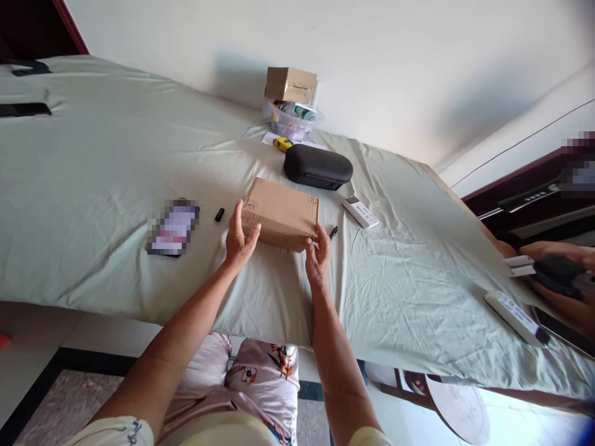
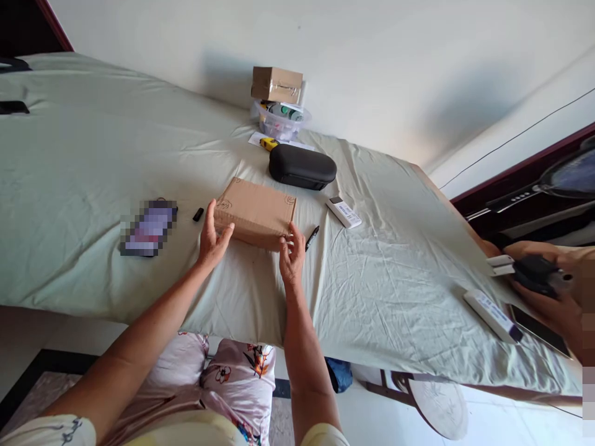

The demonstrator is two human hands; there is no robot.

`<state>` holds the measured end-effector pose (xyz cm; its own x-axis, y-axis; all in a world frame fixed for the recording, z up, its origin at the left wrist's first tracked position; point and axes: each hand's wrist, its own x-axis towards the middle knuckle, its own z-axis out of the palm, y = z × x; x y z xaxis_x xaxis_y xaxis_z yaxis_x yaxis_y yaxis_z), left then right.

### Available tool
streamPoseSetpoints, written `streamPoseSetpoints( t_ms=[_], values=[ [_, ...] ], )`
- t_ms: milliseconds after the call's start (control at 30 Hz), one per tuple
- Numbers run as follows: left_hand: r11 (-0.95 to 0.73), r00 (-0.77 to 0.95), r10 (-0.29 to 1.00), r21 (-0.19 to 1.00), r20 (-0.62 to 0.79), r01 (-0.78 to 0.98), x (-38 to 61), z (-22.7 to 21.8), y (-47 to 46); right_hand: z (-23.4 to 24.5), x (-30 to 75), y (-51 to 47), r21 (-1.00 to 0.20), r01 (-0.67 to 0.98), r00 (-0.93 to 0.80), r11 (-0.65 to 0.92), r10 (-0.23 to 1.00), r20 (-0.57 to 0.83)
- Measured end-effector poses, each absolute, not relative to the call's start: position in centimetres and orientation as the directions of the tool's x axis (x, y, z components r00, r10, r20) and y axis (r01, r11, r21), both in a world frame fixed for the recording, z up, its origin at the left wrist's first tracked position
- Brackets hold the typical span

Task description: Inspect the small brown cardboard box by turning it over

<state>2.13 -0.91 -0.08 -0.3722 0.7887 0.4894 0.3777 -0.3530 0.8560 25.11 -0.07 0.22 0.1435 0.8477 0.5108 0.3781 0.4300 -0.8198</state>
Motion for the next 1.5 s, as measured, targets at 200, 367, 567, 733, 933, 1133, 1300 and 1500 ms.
streamPoseSetpoints(
  t_ms=[200,367,567,733,933,1133,1300,1500],
  values=[
    [-0.303,-0.505,0.691,0.842,0.517,0.447,1.4,1.0,-1.4,1.0,24.7,-1.0,-0.797,0.337,0.107,0.501,0.821,0.561],
    [-0.309,-0.507,0.696,0.850,0.508,0.428,1.3,1.5,-1.4,1.6,24.3,-1.2,-0.823,0.320,0.112,0.470,0.844,0.525],
    [-0.274,-0.526,0.730,0.892,0.436,0.358,1.4,1.9,-1.3,2.2,24.1,-1.5,-0.815,0.345,0.008,0.466,0.866,0.499],
    [-0.234,-0.530,0.741,0.899,0.412,0.372,1.8,2.2,-1.7,2.4,24.1,-1.6,-0.804,0.374,0.052,0.462,0.855,0.516],
    [-0.220,-0.543,0.743,0.909,0.392,0.355,2.4,2.7,-2.0,2.5,23.8,-1.6,-0.806,0.395,0.095,0.442,0.852,0.514],
    [-0.233,-0.517,0.754,0.901,0.406,0.367,2.1,2.4,-1.8,2.4,24.1,-1.7,-0.805,0.394,0.066,0.444,0.860,0.507],
    [-0.233,-0.510,0.758,0.899,0.406,0.370,2.3,2.2,-1.8,2.4,23.7,-1.4,-0.801,0.412,0.138,0.434,0.839,0.526],
    [-0.263,-0.522,0.735,0.891,0.433,0.369,3.2,1.6,-1.8,2.0,24.0,-1.3,-0.802,0.432,0.153,0.413,0.843,0.516]
  ],
)
